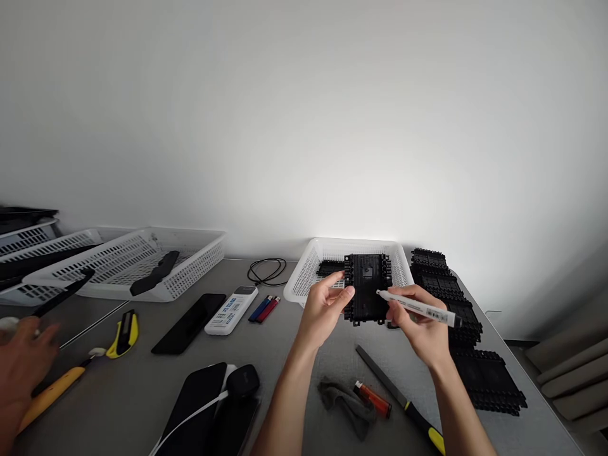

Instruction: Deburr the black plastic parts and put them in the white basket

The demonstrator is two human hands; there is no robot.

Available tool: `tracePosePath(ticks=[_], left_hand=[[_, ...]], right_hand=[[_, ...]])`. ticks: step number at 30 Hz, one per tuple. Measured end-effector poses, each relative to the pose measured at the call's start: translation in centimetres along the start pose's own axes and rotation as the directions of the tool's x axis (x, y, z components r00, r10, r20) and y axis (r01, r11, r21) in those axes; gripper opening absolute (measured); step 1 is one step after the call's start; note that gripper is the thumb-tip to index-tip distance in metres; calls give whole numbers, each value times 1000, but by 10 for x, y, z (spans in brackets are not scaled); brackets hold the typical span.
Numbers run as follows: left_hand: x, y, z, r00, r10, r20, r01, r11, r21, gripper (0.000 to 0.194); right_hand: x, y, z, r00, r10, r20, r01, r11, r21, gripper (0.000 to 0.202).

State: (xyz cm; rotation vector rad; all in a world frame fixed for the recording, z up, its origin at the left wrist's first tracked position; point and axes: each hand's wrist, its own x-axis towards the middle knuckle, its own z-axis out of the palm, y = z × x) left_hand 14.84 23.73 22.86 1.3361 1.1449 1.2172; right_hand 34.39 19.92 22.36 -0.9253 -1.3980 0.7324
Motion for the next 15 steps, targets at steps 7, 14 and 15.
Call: tracePosePath(ticks=[7,14,15], left_hand=[[-3,4,0,1000,-5,23,4,1000,21,87],[-4,6,-1,1000,4,23,-5,1000,22,86],[-4,6,-1,1000,6,23,-7,1000,25,85]], right_hand=[[1,-4,7,991,-136,14,134,946,-295,17],[2,-2,8,985,-167,38,170,930,-325,15],[3,-2,8,984,-174,42,178,929,-323,14]])
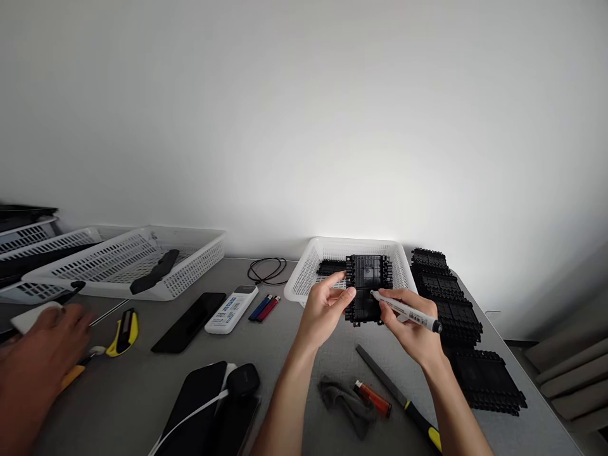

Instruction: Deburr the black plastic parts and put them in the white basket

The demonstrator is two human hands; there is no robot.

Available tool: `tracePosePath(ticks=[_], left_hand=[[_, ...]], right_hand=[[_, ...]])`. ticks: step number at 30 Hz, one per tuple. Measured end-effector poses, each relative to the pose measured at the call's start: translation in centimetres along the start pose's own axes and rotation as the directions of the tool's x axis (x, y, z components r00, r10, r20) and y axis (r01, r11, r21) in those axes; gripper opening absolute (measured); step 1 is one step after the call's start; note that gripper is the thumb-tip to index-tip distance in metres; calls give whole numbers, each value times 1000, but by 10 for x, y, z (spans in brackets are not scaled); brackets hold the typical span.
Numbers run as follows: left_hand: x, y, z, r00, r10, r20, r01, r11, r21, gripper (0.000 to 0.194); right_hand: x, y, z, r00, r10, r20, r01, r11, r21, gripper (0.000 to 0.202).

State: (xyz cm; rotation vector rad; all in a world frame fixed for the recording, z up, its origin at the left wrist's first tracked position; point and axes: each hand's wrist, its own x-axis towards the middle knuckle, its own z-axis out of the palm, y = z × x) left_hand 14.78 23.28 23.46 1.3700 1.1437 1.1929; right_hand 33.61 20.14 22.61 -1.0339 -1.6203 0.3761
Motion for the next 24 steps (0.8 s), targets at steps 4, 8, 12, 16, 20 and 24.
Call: tracePosePath(ticks=[4,8,12,16,20,24], left_hand=[[0,1,0,1000,1,5,-1,1000,15,84],[-1,0,-2,1000,-18,-9,18,1000,-7,87],[-2,-1,-2,1000,-8,5,8,1000,-1,84],[-3,0,2,996,18,90,-23,998,57,76],[-5,1,5,987,36,159,-48,996,77,72],[-6,1,6,987,31,156,-44,996,80,72]], right_hand=[[0,1,1,999,-37,2,37,999,0,12],[-2,1,2,994,-91,-54,94,994,62,14],[-3,0,-1,977,-107,-184,126,988,92,17],[-3,-1,-4,975,-48,-216,64,996,68,24],[-2,-1,-5,983,-10,-181,18,999,43,27],[-1,0,-6,986,-14,-163,19,999,27,26]])
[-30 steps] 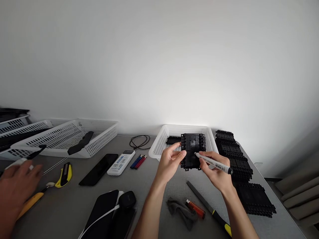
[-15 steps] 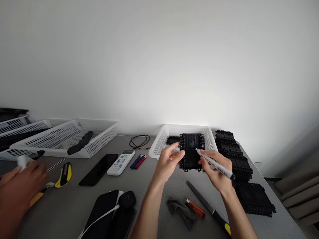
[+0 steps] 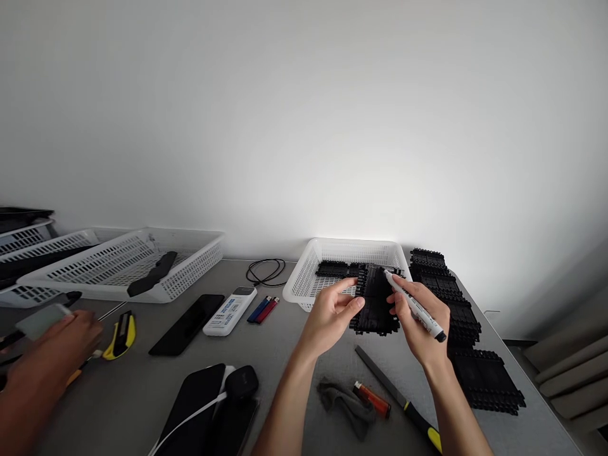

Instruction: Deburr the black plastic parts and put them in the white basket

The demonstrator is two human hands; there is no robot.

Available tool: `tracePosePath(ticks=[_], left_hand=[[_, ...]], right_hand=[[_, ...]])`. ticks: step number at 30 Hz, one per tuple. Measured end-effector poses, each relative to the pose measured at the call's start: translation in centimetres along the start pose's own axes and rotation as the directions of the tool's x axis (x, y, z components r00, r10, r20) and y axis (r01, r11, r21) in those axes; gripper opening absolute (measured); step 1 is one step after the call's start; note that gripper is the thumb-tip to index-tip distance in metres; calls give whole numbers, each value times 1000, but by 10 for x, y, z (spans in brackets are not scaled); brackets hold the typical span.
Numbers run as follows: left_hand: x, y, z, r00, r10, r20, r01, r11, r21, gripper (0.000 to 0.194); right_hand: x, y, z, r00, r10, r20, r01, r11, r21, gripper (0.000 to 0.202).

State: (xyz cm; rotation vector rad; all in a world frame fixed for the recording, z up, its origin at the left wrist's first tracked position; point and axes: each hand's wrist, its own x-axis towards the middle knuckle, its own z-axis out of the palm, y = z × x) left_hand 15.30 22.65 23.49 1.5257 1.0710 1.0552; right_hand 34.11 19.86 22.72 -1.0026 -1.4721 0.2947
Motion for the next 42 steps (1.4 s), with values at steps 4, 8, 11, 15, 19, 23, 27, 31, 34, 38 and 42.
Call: tracePosePath(ticks=[4,8,11,15,19,23,27,31,34,38,42], left_hand=[[-1,0,-1,1000,13,-4,-13,1000,16,71],[-1,1,0,1000,20,-15,-20,1000,19,70],[0,-1,1,999,6,-43,-6,1000,-7,70],[2,-3,-1,995,-41,-95,34,997,-68,76],[3,-3,-6,985,-50,-165,37,996,-85,78],[3,-1,-10,982,-66,-177,49,994,-98,77],[4,-1,-12,980,-64,-190,50,996,-78,77],[7,-6,-10,985,-30,-170,21,998,-53,76],[8,-9,-8,988,-7,-152,2,999,-33,74],[2,-2,1,998,-2,-66,5,999,48,65],[-9,8,16,995,-20,102,-5,971,241,62]], right_hand=[[1,1,0,1000,-19,0,19,1000,1,27],[1,2,3,999,-52,8,52,999,-4,28],[-2,3,7,995,-89,-49,89,996,-4,30],[-7,0,5,971,-40,-237,48,998,28,25],[-8,-6,-7,984,48,-170,-44,999,27,34],[-18,-6,-22,984,159,76,-162,986,40,64],[-54,19,-34,939,245,241,-213,966,-150,49],[-105,63,-34,849,389,359,-203,865,-458,51],[-138,90,-28,769,538,345,-217,727,-651,65],[-159,104,-23,740,588,327,-191,649,-737,68],[-149,96,-29,802,525,284,-265,740,-617,45]])
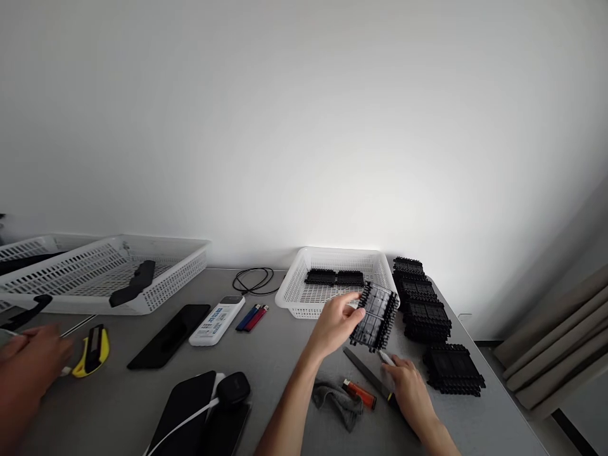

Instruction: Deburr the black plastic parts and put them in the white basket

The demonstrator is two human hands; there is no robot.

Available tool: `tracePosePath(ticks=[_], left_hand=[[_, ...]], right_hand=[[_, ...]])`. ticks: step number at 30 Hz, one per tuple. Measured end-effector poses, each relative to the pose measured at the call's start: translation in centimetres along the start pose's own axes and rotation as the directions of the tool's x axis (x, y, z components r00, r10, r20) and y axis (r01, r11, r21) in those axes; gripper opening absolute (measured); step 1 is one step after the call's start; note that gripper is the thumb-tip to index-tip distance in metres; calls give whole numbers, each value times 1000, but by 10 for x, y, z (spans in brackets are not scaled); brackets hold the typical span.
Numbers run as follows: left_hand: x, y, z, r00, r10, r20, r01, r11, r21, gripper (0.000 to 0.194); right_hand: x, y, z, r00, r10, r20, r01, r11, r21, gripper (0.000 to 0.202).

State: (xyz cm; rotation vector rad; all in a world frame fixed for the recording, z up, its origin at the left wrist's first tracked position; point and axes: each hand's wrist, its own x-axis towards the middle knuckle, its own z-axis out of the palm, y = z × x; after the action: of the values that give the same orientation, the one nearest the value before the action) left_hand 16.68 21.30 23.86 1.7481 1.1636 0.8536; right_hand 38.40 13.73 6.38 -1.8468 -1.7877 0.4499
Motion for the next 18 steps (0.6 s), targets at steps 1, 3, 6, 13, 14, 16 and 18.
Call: tracePosePath(ticks=[1,3,6,13,14,16,18], left_hand=[[-2,2,3,1000,4,30,-6,998,57,60],[-6,4,9,996,23,86,-36,987,156,55],[-8,5,16,984,43,173,-84,967,240,48],[15,-3,-7,977,197,-86,-186,975,121,39],[24,-7,-16,977,184,-107,-173,979,103,41],[44,-19,-36,977,95,-188,-66,986,155,44],[67,-35,-55,962,24,-271,57,957,284,42]], right_hand=[[3,-4,-9,998,-2,-59,8,995,101,40],[12,-14,-31,978,45,-201,26,940,340,45],[31,-36,-67,972,62,-226,72,841,537,59],[94,-77,-89,992,-127,-12,95,670,737,44],[106,-81,-84,996,-83,-12,62,636,769,45],[135,-90,-71,1000,27,-14,-5,592,806,46],[166,-101,-54,997,71,8,-48,588,807,44]])
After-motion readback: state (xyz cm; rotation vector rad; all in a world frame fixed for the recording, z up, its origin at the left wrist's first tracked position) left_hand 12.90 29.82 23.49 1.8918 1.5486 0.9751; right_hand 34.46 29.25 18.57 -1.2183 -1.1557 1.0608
